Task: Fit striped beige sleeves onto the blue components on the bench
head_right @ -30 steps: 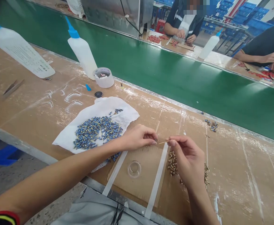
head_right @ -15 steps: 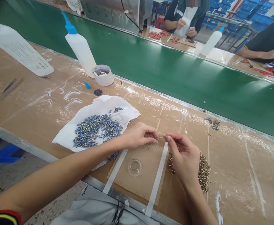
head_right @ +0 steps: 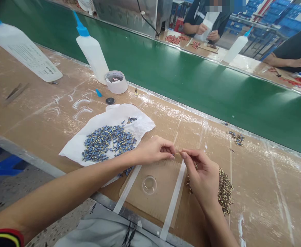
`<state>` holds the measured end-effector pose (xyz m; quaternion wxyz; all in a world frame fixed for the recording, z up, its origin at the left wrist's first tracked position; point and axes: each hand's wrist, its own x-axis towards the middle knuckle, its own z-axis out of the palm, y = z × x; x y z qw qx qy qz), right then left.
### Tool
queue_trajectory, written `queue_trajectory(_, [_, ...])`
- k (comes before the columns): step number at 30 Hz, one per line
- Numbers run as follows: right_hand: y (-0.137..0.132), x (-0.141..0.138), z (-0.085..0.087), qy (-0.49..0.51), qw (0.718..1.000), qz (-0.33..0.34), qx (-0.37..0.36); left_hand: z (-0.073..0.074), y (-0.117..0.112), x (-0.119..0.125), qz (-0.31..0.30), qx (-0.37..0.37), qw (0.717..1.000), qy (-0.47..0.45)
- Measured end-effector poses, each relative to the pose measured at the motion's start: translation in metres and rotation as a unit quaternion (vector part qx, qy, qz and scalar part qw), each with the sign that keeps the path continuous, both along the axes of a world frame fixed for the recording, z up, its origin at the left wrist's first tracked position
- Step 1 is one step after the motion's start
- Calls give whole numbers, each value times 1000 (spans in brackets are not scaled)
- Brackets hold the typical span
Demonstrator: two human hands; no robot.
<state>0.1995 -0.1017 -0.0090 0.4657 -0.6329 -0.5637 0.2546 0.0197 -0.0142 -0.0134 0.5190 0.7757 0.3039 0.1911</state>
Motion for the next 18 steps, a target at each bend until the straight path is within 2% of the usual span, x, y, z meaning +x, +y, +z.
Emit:
queue_trajectory(5, [0, 0, 1, -39, 999, 22, 7, 0, 0, 0, 0, 3, 1000, 4])
queue_trajectory(11, [0, 8, 11, 74, 997, 24, -4, -4, 1, 0, 5, 0, 1000, -8])
queue_trajectory(12, [-1, 10, 14, 90, 995, 52, -7, -4, 1, 0, 6, -3, 1000, -11])
queue_trajectory(14, [-3, 10, 21, 95, 983, 156, -26, -6, 1, 0, 6, -7, 1000, -19])
queue_trajectory(16, [-6, 5, 26, 65, 957, 278, -53, -7, 2, -1, 7, 0, 1000, -27])
queue_trajectory(18, [-9, -3, 27, 24, 930, 359, -72, -9, 2, -1, 9, 10, 999, -36])
